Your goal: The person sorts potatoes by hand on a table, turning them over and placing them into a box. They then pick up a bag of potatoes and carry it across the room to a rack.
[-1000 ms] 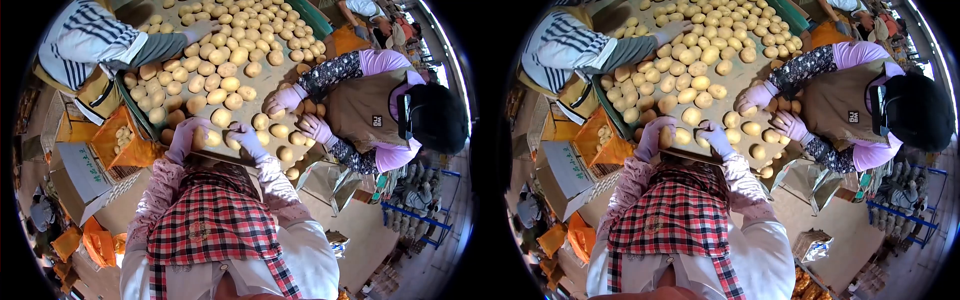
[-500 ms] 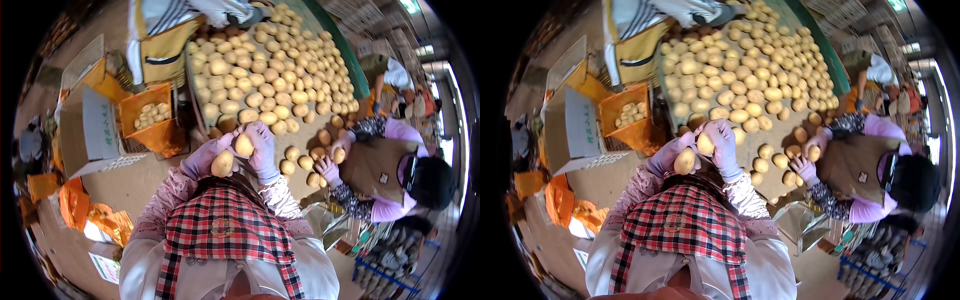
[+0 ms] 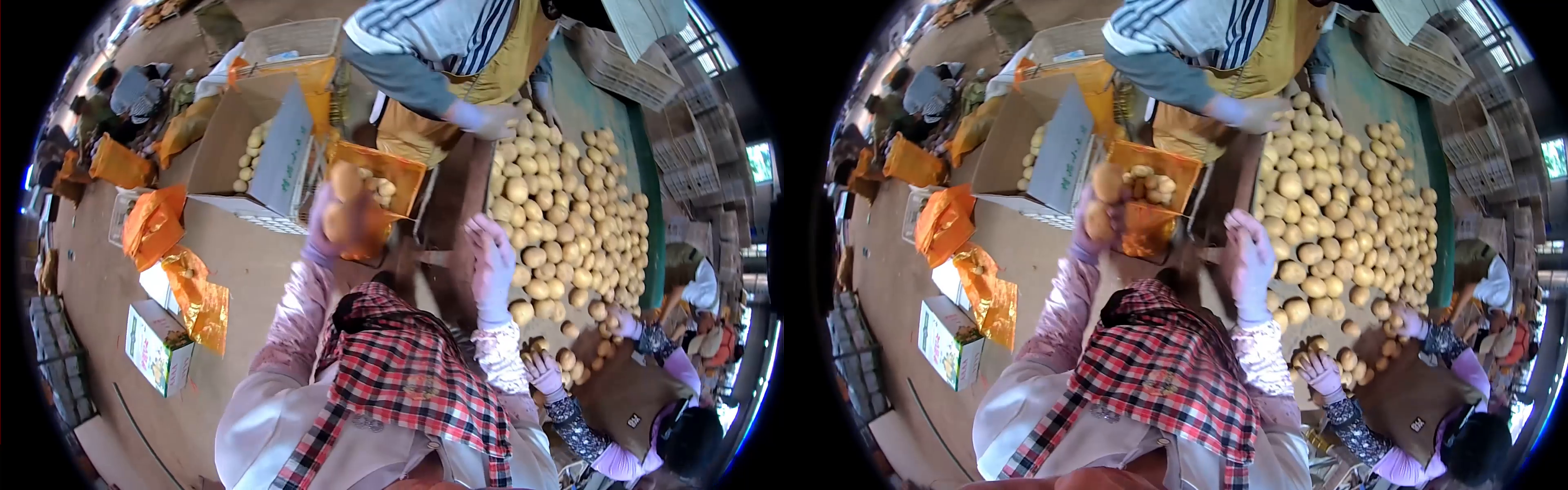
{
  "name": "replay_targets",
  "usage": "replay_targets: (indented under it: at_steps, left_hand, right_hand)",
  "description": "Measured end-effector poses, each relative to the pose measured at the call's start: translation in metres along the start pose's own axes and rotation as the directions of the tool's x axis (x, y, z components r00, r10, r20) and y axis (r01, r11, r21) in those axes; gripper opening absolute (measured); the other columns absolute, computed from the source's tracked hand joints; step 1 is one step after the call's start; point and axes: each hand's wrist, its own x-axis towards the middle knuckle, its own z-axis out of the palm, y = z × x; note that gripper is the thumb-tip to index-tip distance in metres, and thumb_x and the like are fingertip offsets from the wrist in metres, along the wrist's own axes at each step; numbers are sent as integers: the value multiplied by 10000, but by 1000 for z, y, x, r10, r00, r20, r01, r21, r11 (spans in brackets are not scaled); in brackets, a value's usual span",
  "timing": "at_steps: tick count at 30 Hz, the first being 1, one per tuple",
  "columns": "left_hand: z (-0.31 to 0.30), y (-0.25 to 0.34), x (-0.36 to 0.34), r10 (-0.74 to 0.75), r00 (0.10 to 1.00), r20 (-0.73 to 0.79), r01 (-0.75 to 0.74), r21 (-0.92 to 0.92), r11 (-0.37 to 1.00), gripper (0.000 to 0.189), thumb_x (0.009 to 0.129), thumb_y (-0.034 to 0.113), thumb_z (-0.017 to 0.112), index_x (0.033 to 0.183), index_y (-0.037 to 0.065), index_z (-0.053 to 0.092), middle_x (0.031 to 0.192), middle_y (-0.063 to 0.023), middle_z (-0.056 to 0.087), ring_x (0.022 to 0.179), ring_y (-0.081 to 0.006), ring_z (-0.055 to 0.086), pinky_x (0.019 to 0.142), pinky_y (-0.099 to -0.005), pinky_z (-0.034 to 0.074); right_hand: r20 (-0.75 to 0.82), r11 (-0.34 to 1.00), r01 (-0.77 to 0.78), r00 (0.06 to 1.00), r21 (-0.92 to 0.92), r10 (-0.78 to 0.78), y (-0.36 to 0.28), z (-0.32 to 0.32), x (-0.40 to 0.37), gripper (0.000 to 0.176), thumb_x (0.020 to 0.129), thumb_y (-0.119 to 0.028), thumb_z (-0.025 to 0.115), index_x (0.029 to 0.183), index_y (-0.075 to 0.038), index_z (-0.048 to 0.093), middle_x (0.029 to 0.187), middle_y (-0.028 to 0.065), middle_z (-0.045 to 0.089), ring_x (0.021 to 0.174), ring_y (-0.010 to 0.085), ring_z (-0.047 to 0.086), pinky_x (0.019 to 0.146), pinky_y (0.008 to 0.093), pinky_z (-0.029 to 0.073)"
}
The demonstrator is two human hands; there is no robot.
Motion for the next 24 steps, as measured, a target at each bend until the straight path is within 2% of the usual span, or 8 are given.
replay_targets:
  at_steps: [2,4,6,8,12,14,20,24]
  left_hand:
    - [-5,70,3,10,1000,-28,-17,-274,962,496,940,474,531,1293,125,511,1130,-106,641,867,-211,643,644,-325,535]
    - [-20,119,12,397,888,-233,-394,60,917,453,941,460,537,1277,156,532,1144,-81,645,916,-199,636,760,-340,535]
    - [-25,128,20,380,832,-404,-419,-8,908,464,943,480,516,1278,161,531,1154,-67,644,995,-199,621,840,-389,520]
    - [-48,100,20,150,982,-117,-164,-121,979,522,957,466,476,1350,123,466,1308,-128,553,1184,-244,537,967,-474,469]
    - [10,-2,28,-125,979,161,82,250,965,517,958,294,511,1420,94,391,1380,-155,476,1265,-314,481,1033,-469,435]
    - [64,-50,28,-330,917,226,355,-81,931,566,911,96,571,1437,86,361,1417,-148,443,1305,-327,448,1033,-467,435]
    - [125,-155,37,-452,871,193,246,626,740,723,833,-46,600,1469,102,290,1387,-136,437,1276,-266,474,1040,-424,433]
    - [130,-192,46,-467,851,242,176,706,686,774,807,-95,652,1468,84,292,1357,-125,455,1189,-215,525,1012,-360,462]
  right_hand:
    - [-49,998,-56,997,-15,55,7,-11,-7,294,993,-155,507,1208,33,574,1134,93,627,1056,169,594,969,306,460]
    - [-93,993,-114,989,-10,112,15,-22,-16,275,983,-135,517,1197,25,580,1113,79,629,1020,153,595,949,296,464]
    - [-145,993,-120,983,-18,116,29,-43,-22,263,978,-132,521,1183,17,589,1104,74,630,1000,145,595,933,292,468]
    - [-254,950,-103,967,-293,27,37,-67,-25,244,949,-143,557,1153,-21,610,1059,98,640,988,193,605,862,313,481]
    - [-32,181,73,855,-981,-518,40,-118,-30,362,873,-275,614,1189,-101,601,1205,199,563,1130,390,520,965,495,399]
    - [-53,22,-48,953,-999,-298,55,-147,-46,405,897,-370,578,1245,-164,578,1343,181,479,1196,375,476,998,558,341]
    - [-202,-50,-198,976,-979,82,76,-223,-141,508,854,-504,554,1265,-206,574,1353,121,522,1307,329,404,1084,565,159]
    - [-445,-133,-433,891,-891,84,78,-262,-170,280,850,-397,566,944,-167,694,1072,70,661,1138,274,534,954,528,323]
